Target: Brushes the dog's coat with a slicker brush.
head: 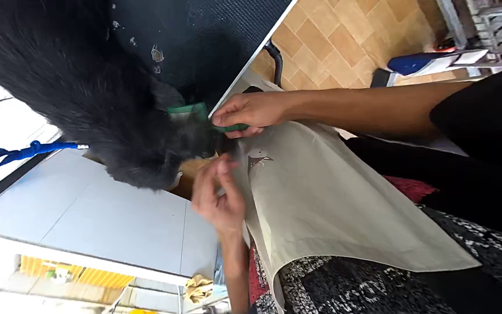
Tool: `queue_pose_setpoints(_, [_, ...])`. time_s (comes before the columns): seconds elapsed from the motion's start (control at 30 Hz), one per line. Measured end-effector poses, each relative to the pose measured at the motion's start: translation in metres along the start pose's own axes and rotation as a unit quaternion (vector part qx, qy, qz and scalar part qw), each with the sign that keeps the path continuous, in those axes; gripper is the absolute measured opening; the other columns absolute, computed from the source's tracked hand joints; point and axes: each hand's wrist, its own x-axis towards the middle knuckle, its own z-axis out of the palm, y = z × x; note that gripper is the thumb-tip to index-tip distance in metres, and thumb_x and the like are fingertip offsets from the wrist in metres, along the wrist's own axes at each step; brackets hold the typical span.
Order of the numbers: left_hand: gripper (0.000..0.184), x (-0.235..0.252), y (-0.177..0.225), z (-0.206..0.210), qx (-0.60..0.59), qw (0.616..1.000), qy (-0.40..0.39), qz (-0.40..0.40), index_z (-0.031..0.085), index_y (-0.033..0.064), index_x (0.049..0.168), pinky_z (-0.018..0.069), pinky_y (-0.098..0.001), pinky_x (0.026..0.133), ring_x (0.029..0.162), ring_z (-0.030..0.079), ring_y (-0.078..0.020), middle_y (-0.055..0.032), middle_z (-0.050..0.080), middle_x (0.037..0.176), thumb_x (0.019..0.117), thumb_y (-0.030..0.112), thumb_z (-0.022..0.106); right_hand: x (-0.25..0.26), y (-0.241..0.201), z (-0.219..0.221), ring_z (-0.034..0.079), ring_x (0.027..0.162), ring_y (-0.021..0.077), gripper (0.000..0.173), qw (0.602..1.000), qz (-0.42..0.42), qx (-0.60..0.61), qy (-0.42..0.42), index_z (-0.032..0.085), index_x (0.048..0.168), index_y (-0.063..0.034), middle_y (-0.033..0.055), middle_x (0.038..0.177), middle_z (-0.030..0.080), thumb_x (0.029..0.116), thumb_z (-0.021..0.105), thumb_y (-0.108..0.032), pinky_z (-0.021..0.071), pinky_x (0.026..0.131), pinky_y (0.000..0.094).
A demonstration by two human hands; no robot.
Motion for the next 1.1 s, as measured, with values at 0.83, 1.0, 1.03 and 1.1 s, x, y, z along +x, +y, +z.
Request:
queue_pose_setpoints(0.83, [0.043,0.096,-0.115,-0.070,-0.110,0.989,0.082,0.050,0.056,0.0093,0.104,0.0525,-0.0177,0.083,0.083,0.061,0.0018,0.0087,0.060,0.083,0.1122,0.040,0.027,0.076,0.058,0.085,0.069,0.098,0.0139,0.028,0.878,-0.351,-0.125,0.300,0.065,0.127,-0.0053,0.0071,0.109,0.072,0.1048,0.055,-0.020,0.0580,0.089,0.0357])
queue_pose_setpoints(1.0, [0.044,0.106,-0.135,-0.093,-0.137,0.989,0.029,0.043,0.053,0.0120,0.095,0.0513,-0.0176,0.078,0.080,0.060,0.0011,0.0082,0.058,0.080,0.1132,0.038,0.023,0.071,0.115,0.140,0.068,0.098,0.0106,0.028,0.874,-0.361,-0.100,0.310,0.068,0.125,-0.0075,0.0034,0.107,0.072,0.1014,0.060,-0.020,0.0573,0.087,0.0286])
queue_pose_setpoints(1.03, [0.043,0.107,-0.136,-0.094,-0.133,0.990,0.020,0.044,0.051,0.0119,0.096,0.0510,-0.0165,0.078,0.079,0.059,0.0025,0.0087,0.057,0.080,0.1133,0.037,0.021,0.062,0.128,0.141,0.068,0.095,0.0093,0.027,0.876,-0.360,-0.105,0.304,0.069,0.123,-0.0089,0.0014,0.104,0.072,0.1009,0.059,-0.022,0.0574,0.084,0.0280])
queue_pose_setpoints(1.1, [0.041,0.109,-0.138,-0.100,-0.097,0.994,0.011,0.046,0.049,0.0109,0.098,0.0490,-0.0165,0.079,0.080,0.057,0.0025,0.0075,0.054,0.082,0.1134,0.036,0.020,0.047,0.146,0.136,0.067,0.086,0.0053,0.024,0.887,-0.353,-0.105,0.279,0.071,0.116,-0.0122,-0.0029,0.095,0.071,0.1013,0.058,-0.026,0.0577,0.075,0.0266])
